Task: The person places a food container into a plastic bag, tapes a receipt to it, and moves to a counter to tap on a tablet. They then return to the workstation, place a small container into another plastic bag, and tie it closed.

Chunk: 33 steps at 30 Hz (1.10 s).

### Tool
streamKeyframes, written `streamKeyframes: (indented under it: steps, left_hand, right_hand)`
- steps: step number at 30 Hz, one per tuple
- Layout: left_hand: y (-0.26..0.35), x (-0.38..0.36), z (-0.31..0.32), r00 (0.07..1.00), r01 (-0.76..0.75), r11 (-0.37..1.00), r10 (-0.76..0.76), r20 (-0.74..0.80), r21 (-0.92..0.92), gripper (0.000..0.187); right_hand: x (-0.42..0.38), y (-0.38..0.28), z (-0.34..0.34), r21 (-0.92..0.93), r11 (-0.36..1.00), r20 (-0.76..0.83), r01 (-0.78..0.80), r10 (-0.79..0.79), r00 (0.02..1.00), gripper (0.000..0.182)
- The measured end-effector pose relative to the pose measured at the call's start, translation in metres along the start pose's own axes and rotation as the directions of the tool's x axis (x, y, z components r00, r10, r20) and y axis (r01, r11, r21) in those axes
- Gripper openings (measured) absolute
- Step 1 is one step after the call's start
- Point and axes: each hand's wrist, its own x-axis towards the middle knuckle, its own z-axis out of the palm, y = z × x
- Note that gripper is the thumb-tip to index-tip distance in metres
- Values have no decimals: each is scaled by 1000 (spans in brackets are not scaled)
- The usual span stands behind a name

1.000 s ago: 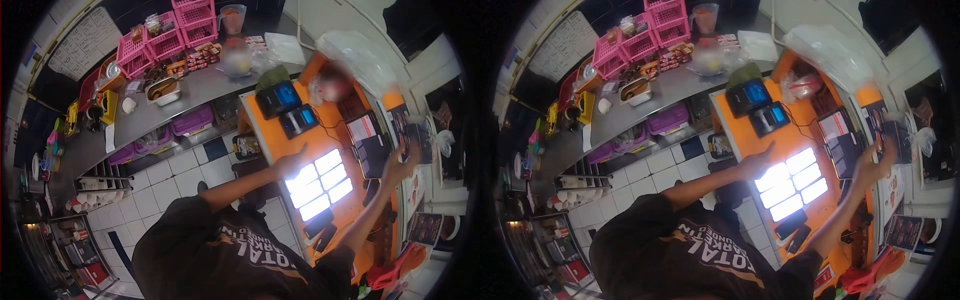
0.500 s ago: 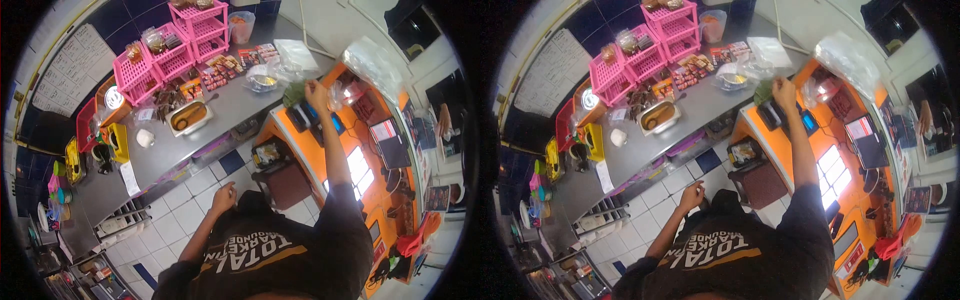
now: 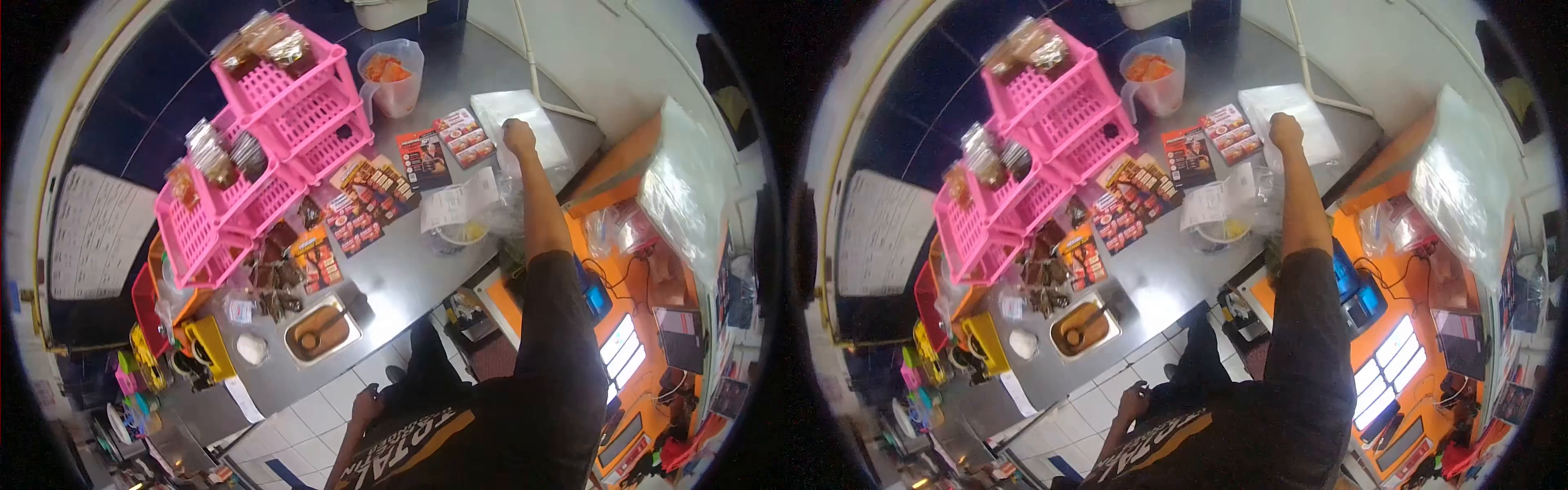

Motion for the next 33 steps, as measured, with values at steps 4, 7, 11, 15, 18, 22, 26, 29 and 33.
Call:
streamKeyframes:
  steps: [4,7,11,15,18,22,26,29,33]
  left_hand:
    - [34,18,-21,996,12,999,-8,94,-36,36]
    - [58,36,-35,986,10,999,-4,169,-35,37]
    - [70,50,-48,974,-101,995,99,203,3,36]
    - [103,52,-80,950,-48,999,52,307,-21,36]
    - [109,46,-91,914,-174,982,187,360,-67,39]
    - [122,34,-100,844,-222,958,283,456,-184,44]
    - [138,19,-106,748,-474,784,599,286,-401,44]
    - [169,2,-131,675,-476,600,718,171,-643,51]
    - [196,-26,-147,525,-21,40,851,23,-999,97]
  right_hand:
    - [11,-7,-14,-38,991,112,-132,135,984,29]
    - [19,-3,-11,18,983,129,-183,179,975,31]
    - [27,16,11,64,993,69,-103,99,993,21]
    - [11,-3,-7,6,999,-122,-33,34,992,17]
    - [-11,-24,-32,99,993,-443,-59,97,891,14]
    - [-38,-67,-109,441,884,-771,156,284,570,15]
    - [-102,-111,-204,520,801,-854,298,479,201,19]
    - [-239,-144,-283,667,602,-741,439,469,481,23]
    - [-476,-196,-329,838,507,-326,201,171,930,23]
